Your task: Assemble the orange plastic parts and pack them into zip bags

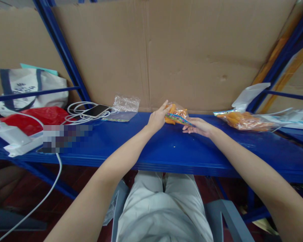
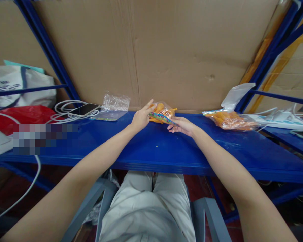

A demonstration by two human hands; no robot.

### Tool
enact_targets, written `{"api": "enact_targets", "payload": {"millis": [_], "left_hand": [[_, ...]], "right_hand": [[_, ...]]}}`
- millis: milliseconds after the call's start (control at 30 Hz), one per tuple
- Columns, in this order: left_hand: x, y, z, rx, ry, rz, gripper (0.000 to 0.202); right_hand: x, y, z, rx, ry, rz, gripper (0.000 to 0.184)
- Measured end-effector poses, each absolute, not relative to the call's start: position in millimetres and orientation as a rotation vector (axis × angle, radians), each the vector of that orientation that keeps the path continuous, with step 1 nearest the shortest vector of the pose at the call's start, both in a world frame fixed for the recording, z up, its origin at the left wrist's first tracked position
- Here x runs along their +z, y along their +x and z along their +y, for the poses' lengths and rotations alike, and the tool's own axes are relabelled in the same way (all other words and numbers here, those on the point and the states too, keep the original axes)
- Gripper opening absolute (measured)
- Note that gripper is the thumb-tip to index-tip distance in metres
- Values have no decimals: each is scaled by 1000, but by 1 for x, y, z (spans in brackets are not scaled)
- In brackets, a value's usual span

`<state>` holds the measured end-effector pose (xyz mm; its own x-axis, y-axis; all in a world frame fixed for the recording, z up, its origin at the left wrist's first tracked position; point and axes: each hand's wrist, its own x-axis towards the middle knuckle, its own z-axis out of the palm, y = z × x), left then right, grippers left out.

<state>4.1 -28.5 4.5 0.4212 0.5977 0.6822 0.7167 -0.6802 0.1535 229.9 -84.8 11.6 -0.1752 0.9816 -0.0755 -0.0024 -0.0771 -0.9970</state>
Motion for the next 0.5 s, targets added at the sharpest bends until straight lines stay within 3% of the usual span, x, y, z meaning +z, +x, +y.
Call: {"api": "enact_targets", "payload": {"millis": [233,500], "left_hand": [[4,6,-26,-1150,-2629,-1029,62],[3,13,-37,-1018,-2682,-1052,54]], "right_hand": [[16,237,-76,1262,-973,-1098,18],[17,244,-73,1249,-1075,-1002,20]]}}
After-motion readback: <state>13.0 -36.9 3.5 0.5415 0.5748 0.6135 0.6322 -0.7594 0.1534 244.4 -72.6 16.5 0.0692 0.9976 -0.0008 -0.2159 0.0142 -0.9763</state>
